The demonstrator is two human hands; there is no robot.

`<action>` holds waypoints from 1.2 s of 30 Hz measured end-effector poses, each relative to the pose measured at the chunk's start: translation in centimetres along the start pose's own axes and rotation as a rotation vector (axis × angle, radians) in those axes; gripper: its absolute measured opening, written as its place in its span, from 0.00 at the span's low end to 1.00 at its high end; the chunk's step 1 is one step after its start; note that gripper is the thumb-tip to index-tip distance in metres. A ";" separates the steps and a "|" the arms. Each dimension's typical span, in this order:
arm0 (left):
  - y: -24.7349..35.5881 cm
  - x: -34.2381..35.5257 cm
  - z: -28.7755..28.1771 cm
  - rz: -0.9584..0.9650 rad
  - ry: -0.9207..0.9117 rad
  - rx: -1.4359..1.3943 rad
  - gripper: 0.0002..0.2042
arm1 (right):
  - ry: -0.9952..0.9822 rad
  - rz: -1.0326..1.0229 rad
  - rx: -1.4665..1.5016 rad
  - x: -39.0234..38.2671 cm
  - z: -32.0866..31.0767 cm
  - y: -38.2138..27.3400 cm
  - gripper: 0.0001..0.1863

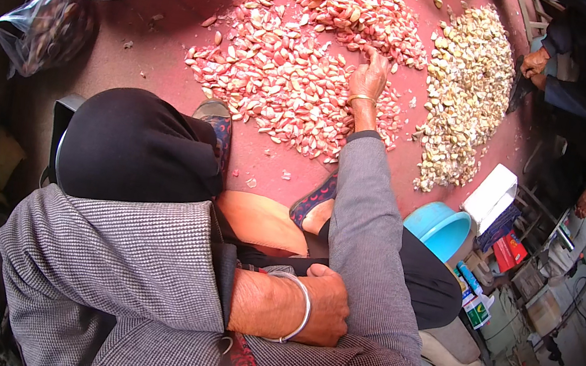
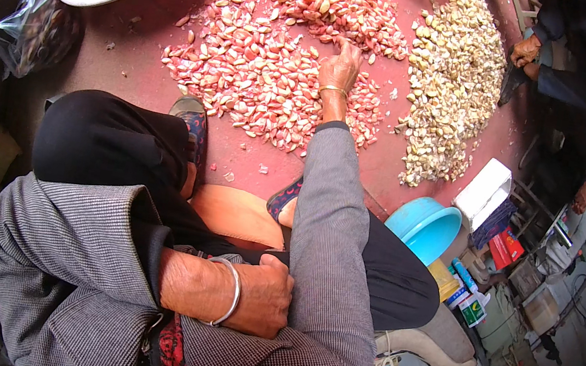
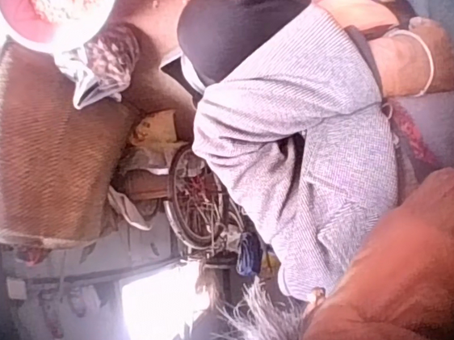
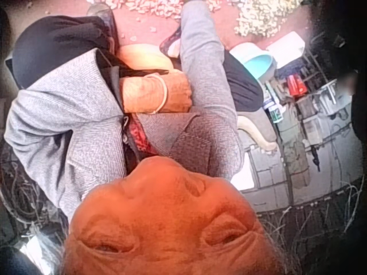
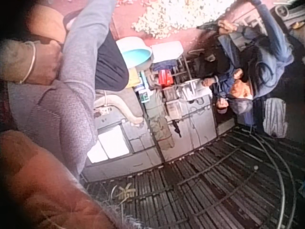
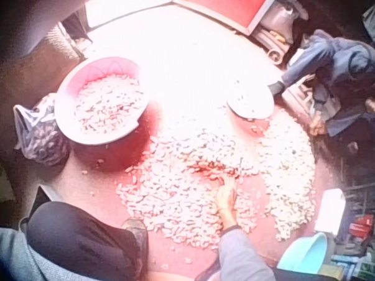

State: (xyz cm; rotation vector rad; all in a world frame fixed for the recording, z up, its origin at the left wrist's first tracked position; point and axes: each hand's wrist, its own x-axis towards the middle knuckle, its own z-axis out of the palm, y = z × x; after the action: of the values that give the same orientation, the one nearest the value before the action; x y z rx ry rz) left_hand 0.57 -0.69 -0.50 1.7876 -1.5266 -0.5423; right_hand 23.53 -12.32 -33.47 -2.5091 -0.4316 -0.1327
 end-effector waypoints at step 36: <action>-0.8 0.0 -0.3 -0.002 0.011 -0.016 0.10 | -0.095 0.138 0.082 1.6 1.4 0.6 0.11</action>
State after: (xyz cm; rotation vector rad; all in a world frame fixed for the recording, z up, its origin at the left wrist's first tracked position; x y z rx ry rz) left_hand 1.25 -0.58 -0.89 1.7771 -1.5091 -0.5433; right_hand 25.23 -11.56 -34.65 -2.4614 -0.2944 0.0567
